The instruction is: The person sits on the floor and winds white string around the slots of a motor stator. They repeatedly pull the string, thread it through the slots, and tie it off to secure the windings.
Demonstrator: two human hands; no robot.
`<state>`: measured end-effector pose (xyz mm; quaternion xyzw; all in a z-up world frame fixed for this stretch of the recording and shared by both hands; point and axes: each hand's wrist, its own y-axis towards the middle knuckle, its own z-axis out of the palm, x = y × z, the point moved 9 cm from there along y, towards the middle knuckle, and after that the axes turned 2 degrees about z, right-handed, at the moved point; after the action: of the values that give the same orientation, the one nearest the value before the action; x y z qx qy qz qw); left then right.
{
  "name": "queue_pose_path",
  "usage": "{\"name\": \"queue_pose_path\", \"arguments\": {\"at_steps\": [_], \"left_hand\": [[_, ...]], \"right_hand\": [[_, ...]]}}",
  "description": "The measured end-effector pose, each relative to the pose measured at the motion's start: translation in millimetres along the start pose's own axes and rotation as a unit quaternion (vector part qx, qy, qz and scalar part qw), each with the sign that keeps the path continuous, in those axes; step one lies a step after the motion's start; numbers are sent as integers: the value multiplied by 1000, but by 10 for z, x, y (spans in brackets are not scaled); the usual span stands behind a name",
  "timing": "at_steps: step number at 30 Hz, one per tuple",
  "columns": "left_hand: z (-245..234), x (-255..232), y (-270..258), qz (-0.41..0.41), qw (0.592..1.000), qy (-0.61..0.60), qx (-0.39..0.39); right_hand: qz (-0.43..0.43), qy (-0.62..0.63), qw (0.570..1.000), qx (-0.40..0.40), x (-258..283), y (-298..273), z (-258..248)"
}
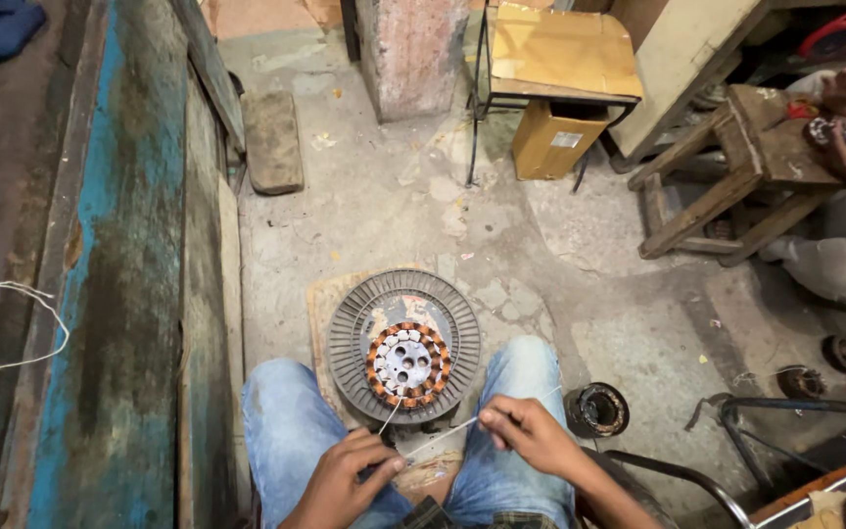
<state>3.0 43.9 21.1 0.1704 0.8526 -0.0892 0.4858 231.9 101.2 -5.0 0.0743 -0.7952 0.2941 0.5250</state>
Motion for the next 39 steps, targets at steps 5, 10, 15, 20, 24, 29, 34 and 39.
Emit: {"name": "queue_pose_path", "arguments": {"at_steps": [5,10,15,20,24,29,34,39], "left_hand": [[283,274,-38,22,996,-25,79],[365,980,-158,-69,971,-192,129],[12,1488,-161,-89,950,-298,5],[-303,1325,-144,-104,946,-210,-226],[51,778,-182,117,979,-48,-163],[1332,1133,-207,155,963,-104,195],[472,1818,-277,-57,943,-328,11],[-1346,1681,-979,-162,764,-129,-611]], "right_hand": [[-184,-183,954,-147,52,43,-204],[-177,-180,951,-180,3,95,-379],[-129,-138,937,-294,-75,51,-848],[-239,-122,938,-221,92,-3,-486],[-351,-135,927,-10,237,-208,399],[-374,-90,912,142,308,-393,824],[-327,-125,937,-1,306,-241,253],[-71,-62,962,-258,-97,4,-640]]}}
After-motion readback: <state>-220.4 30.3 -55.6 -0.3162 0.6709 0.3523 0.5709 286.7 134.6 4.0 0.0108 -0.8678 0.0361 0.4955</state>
